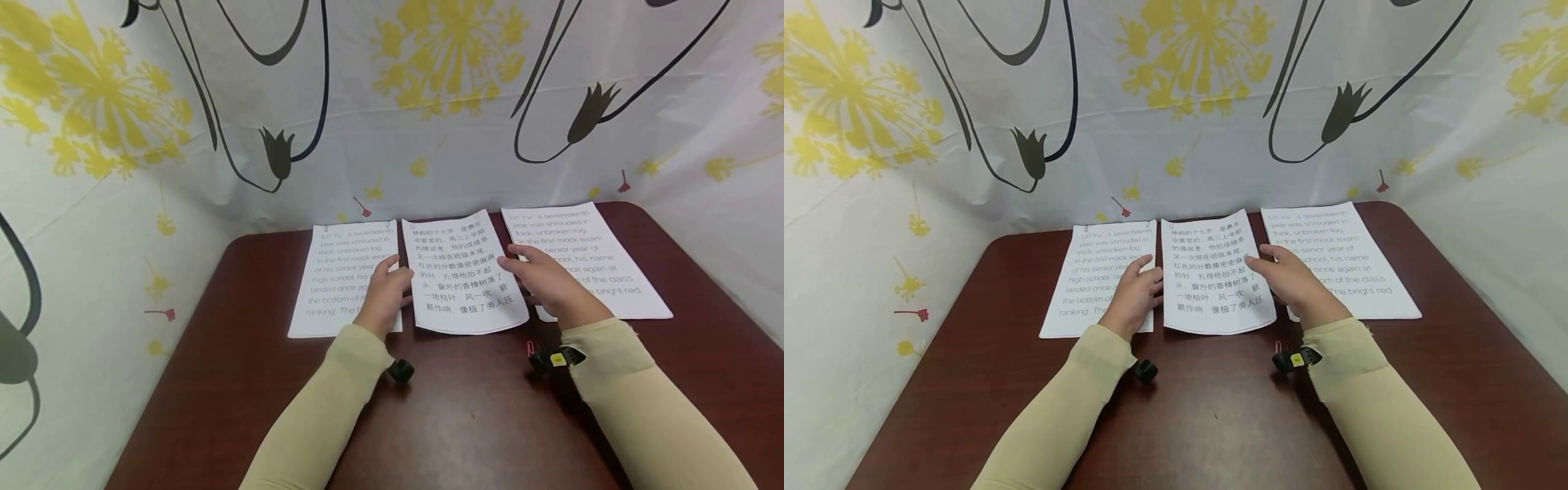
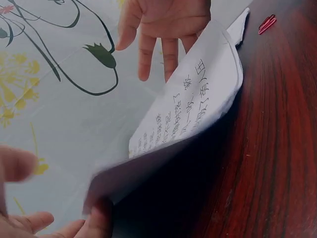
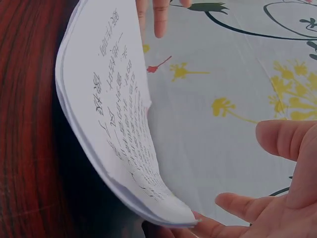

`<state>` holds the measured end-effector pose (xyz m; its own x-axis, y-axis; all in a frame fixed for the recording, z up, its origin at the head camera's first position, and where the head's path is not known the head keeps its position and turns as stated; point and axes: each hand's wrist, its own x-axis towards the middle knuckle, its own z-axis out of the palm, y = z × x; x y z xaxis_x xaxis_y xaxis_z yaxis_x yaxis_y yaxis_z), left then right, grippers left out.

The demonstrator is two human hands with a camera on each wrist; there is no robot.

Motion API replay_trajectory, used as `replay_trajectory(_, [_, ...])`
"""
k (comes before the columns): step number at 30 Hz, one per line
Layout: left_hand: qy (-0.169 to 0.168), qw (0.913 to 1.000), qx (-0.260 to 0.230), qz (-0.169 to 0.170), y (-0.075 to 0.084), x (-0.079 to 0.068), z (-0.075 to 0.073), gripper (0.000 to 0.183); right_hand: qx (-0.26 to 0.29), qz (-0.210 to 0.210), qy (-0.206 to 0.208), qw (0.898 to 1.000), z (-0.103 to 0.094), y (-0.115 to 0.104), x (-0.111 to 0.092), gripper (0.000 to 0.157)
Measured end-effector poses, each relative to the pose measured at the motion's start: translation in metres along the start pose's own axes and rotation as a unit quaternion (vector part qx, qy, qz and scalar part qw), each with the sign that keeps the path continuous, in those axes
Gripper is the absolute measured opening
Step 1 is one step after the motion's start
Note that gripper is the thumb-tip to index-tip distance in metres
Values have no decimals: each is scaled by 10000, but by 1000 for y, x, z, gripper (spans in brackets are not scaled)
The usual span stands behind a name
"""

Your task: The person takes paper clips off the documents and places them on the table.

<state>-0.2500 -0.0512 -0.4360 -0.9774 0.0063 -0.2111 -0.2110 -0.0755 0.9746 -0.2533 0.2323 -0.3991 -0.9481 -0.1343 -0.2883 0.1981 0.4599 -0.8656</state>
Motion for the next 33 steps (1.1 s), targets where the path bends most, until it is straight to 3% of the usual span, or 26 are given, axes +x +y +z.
replay_trajectory(6, [-209, 9998, 39, -52, -2, 1, 0, 73, -109, -332, -54, 9994, -1, 2, -1, 81])
replay_trajectory(16, [-173, 9986, 465, -182, -2, 2, -1, 74, -92, -815, -84, 9966, 0, 7, 3, 82])
replay_trajectory(26, [-191, 9996, 168, -97, -1, 1, -3, 76, 380, -965, -13, 9946, 3, 4, 2, 83])
replay_trajectory(33, [-95, 9990, 439, -49, -2, 2, -3, 73, 611, -1033, 284, 9924, 2, 3, 1, 84])
